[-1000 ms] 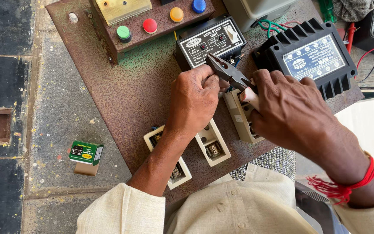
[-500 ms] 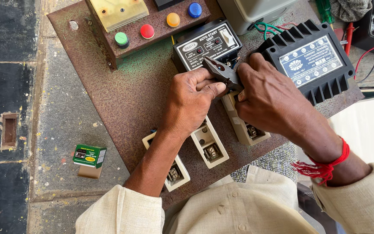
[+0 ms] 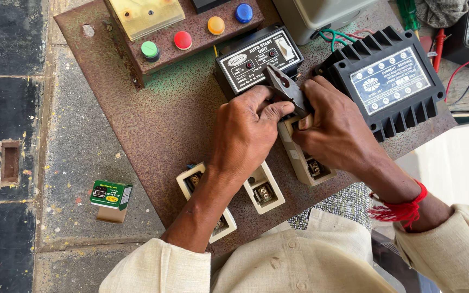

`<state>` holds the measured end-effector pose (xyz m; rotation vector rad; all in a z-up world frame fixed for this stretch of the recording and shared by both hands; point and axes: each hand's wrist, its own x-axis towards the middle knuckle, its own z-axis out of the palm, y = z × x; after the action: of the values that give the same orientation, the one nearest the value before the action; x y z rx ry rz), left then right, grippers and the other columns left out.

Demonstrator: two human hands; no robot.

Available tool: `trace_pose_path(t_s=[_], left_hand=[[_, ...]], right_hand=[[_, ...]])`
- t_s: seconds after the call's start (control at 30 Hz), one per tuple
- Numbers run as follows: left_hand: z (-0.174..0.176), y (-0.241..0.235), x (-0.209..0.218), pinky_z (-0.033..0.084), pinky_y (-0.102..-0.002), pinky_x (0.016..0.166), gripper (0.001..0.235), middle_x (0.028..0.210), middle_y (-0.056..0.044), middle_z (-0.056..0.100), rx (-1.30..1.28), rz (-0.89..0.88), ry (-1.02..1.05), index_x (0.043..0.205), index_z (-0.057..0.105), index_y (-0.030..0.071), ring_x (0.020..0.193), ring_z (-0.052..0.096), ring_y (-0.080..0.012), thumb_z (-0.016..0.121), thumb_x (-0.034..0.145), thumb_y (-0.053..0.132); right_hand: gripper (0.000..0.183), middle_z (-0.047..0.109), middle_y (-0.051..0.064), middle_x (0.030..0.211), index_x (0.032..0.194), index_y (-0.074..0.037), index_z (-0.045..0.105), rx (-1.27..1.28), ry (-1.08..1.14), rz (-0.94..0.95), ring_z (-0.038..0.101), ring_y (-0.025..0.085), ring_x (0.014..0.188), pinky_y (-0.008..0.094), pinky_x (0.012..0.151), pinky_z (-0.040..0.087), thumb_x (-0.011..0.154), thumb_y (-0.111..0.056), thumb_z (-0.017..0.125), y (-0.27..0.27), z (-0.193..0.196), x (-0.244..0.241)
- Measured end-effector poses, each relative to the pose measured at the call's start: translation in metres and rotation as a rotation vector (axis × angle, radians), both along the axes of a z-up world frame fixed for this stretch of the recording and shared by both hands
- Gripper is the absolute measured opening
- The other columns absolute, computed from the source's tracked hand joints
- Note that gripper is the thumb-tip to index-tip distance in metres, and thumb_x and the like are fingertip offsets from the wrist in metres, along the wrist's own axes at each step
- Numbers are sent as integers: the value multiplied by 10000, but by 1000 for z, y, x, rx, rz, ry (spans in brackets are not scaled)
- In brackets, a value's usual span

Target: The person connects wires to an auto start unit and fuse holders on an electrical board using pliers and by hand.

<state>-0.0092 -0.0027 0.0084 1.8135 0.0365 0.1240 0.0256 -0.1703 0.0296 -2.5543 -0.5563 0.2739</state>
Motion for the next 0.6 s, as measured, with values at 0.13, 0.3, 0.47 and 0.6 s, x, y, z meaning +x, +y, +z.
trace_pose_path(t_s=[0.13,0.3,0.47,0.6], left_hand=[[9,1,-2,534,-378,640,288,819,-168,762,234,-39,236,925,748,39,699,723,-248,790,921,323],[8,1,8,572,-367,571,159,911,-81,816,159,-10,149,955,718,23,644,757,-202,729,888,167],[-13,-1,-2,628,-349,751,309,947,-151,791,37,-14,-55,1173,685,4,852,805,-231,683,874,82],[-15,-1,-1,629,-365,755,244,937,-142,794,138,4,11,1154,721,30,857,799,-266,602,949,91]], right_hand=[[209,517,155,936,1026,-49,566,26,167,-178,575,300,834,464,677,502,829,-65,632,-23,-27,-5],[226,603,121,978,1069,-3,575,726,155,-365,591,242,894,370,752,467,853,-50,625,-66,26,27],[368,691,102,1001,1132,-65,642,640,461,-398,695,217,990,362,860,540,766,-27,635,-58,54,16],[291,688,134,1078,1120,-36,670,179,511,-241,666,245,1054,386,945,456,834,-68,706,-49,46,9]])
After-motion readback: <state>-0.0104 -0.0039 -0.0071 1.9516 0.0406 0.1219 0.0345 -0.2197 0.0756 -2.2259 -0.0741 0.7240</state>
